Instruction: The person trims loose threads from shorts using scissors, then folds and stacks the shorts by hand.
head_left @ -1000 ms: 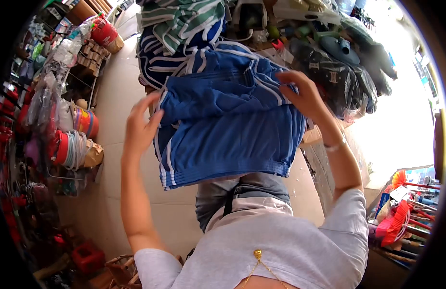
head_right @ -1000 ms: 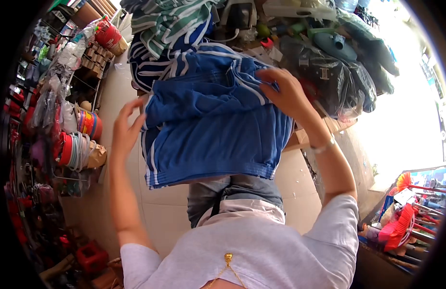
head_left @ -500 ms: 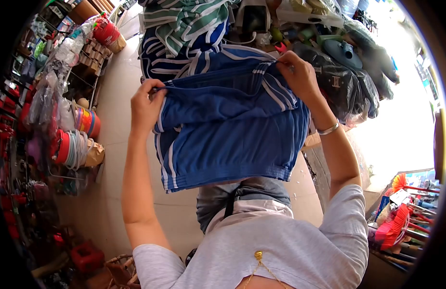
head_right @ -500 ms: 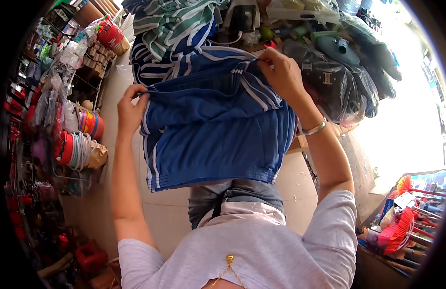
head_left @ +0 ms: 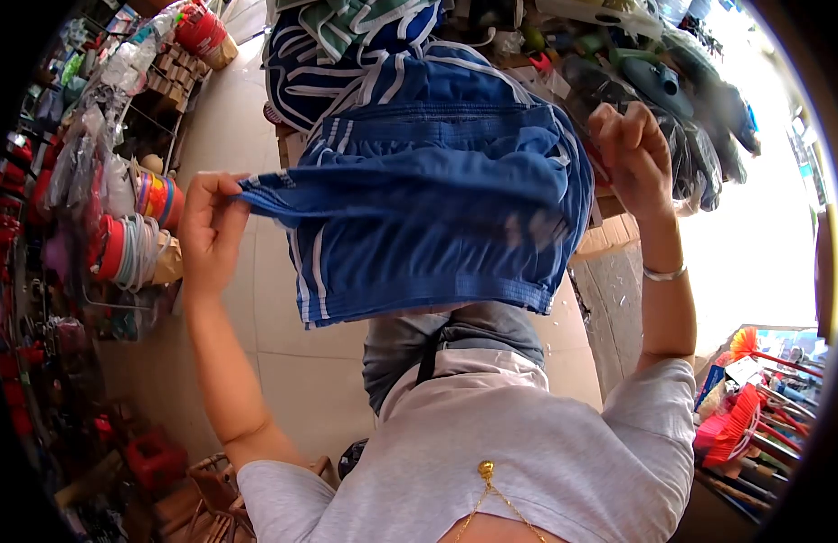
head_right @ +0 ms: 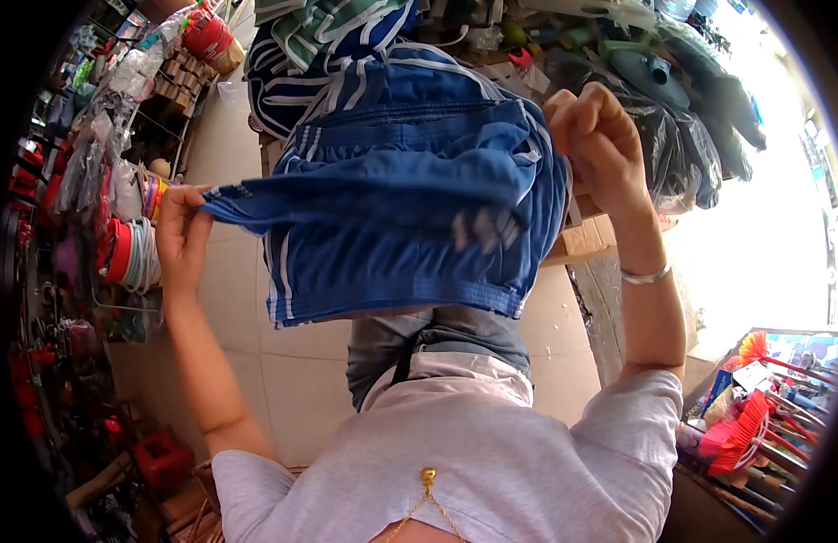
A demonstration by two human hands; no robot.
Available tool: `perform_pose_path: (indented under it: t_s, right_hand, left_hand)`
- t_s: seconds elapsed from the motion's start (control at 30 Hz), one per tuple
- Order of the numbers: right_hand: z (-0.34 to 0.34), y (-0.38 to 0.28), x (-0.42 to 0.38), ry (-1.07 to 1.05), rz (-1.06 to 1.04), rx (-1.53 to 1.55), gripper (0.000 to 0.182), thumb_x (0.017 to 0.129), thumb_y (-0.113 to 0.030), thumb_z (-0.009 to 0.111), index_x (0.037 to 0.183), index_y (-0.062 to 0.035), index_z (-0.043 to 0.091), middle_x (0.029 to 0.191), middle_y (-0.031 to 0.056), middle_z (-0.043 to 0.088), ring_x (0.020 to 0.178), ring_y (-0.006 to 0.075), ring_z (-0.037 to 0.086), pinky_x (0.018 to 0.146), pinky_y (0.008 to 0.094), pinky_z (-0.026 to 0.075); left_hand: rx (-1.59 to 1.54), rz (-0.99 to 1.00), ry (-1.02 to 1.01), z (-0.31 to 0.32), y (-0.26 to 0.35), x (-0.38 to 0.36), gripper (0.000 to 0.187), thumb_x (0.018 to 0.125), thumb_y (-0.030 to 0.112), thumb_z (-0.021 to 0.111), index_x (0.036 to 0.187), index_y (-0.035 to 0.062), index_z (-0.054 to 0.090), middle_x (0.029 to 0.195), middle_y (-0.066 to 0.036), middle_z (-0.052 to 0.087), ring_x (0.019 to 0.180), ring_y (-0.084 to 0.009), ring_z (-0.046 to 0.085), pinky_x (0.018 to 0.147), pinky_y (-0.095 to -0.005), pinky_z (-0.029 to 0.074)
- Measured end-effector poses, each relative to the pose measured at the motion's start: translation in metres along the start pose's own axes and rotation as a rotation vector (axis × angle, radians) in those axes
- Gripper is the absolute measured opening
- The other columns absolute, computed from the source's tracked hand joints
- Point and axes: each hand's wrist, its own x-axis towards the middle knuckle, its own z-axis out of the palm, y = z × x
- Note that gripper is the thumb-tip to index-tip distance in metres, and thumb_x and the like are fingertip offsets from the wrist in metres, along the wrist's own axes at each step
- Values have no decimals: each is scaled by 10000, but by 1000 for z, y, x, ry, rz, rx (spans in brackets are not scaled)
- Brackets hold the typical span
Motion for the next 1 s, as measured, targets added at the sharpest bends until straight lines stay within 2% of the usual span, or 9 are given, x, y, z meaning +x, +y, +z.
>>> perform_pose_path:
  t_s: [0.1,0.17,0.23,0.3,0.4,0.53,0.73,0.8,1.0]
  right_hand:
    - [20,-17,-16,-149,111,-532,205,834,69,434,958,-46,550,826,56,508,815,132,522,763,255,429]
    - [45,-13,-27,-290,-36,-906,249,689,40,595,909,-70,633,910,45,550,924,229,549,862,354,432]
    - [76,-10,-42,-482,-109,-1088,311,646,-57,695,945,-138,683,962,39,562,1005,264,544,887,420,407]
    - [89,9,-67,-568,-141,-1199,341,647,-169,773,977,-153,690,1014,48,561,1072,271,528,915,434,396]
    - [92,25,-79,-480,-109,-1407,365,637,-176,774,990,-148,686,1052,51,559,1108,264,515,926,435,390]
    - [79,22,-86,-410,-113,-1495,406,618,-187,756,1017,-148,689,1075,62,553,1120,260,505,935,430,384]
    - [75,-3,-67,-156,-320,-1373,349,642,-30,728,980,-112,701,733,19,571,726,206,565,662,339,432]
    - [67,-15,-69,-199,-453,-1351,312,629,-55,753,923,-140,694,807,39,615,791,220,610,664,360,478]
    - [56,-38,-102,-296,-388,-1451,179,625,-121,712,761,-105,596,1071,125,635,995,303,628,768,439,536]
  left_hand:
    - [148,17,0,6,9,-16,200,847,-105,526,1001,20,541,1054,-103,599,940,-173,614,825,-262,488]
    - [335,119,-72,9,24,-21,211,832,-116,534,992,20,559,1043,-110,611,926,-173,613,817,-261,482]
    - [541,266,-116,18,39,-18,263,729,-150,542,890,25,655,947,-122,630,813,-233,633,709,-280,494]
    - [552,198,-137,18,38,-27,263,722,-147,543,880,27,662,954,-120,637,825,-237,632,701,-292,498]
    - [603,126,-199,19,37,-38,270,702,-142,550,870,28,676,968,-118,646,850,-249,626,703,-315,506]
    - [698,97,-258,25,43,-46,317,671,-133,568,912,31,694,998,-113,646,894,-273,617,744,-344,510]
    - [708,115,-98,27,47,-50,306,643,-75,666,928,33,697,969,-108,650,893,-295,611,785,-366,503]
    - [761,206,-128,24,52,-50,295,632,-54,692,915,27,691,970,-107,650,889,-300,614,796,-375,507]
    - [912,418,-98,19,41,-79,193,680,86,759,842,30,670,976,-119,653,891,-324,631,845,-435,526]
